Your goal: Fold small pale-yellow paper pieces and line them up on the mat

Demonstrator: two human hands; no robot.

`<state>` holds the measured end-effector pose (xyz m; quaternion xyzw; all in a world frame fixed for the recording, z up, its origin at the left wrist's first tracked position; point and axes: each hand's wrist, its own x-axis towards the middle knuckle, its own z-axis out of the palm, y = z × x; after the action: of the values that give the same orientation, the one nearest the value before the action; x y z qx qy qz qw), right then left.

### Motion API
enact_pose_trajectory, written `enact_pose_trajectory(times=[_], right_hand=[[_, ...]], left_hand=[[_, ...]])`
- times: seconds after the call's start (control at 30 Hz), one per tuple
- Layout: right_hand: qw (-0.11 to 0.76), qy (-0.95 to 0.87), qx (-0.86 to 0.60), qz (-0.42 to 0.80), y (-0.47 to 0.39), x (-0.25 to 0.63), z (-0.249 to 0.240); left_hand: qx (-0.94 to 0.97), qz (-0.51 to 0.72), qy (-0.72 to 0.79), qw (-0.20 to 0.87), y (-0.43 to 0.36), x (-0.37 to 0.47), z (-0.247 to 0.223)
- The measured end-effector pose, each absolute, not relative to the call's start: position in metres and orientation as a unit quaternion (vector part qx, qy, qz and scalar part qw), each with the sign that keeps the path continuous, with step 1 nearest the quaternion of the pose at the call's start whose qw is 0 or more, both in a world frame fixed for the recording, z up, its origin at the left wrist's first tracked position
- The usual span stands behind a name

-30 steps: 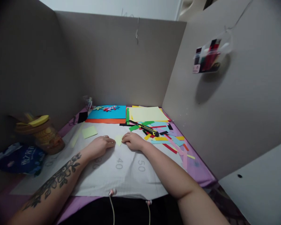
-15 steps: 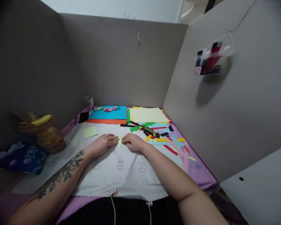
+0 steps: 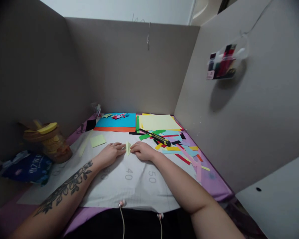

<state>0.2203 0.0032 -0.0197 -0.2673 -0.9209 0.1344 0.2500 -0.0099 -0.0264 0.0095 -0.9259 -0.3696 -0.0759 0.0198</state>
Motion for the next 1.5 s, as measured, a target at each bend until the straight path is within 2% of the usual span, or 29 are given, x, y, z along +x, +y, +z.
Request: enact_pose_trajectory(times=[0.1, 0.23, 0.43, 0.73, 0.83, 1.0, 1.23, 1.5], right_hand=[[0.246, -0.921, -0.269, 0.136, 0.003, 0.22, -0.019], [0.249, -0.921, -0.266, 0.136, 0.004, 0.22, -0.019], [0.245, -0.921, -0.269, 0.137, 0.005, 0.221, -0.021], [0.254, -0.923, -0.257, 0.131, 0.005, 0.221, -0.02], [0.251, -0.925, -0.255, 0.131, 0.006, 0.221, -0.021], [0.253, -0.922, -0.263, 0.132, 0.006, 0.221, -0.022], [0.249, -0.925, -0.255, 0.13, 0.008, 0.222, -0.023], [0.229, -0.939, -0.238, 0.1, 0.004, 0.218, -0.021]], left_hand=[[-0.918, -0.084, -0.385, 0.044, -0.022, -0.01, 0.001], [-0.905, -0.119, -0.409, 0.016, -0.014, -0.008, -0.009], [-0.862, -0.153, -0.483, 0.003, -0.018, -0.007, 0.002], [-0.917, -0.114, -0.381, -0.012, -0.023, -0.008, 0.002], [-0.91, -0.121, -0.394, -0.049, -0.018, -0.01, -0.008], [-0.878, -0.198, -0.406, -0.156, -0.004, -0.006, -0.021], [-0.833, -0.266, -0.399, -0.276, 0.002, 0.007, -0.02], [-0.904, -0.21, -0.366, -0.071, 0.0, -0.005, -0.006]])
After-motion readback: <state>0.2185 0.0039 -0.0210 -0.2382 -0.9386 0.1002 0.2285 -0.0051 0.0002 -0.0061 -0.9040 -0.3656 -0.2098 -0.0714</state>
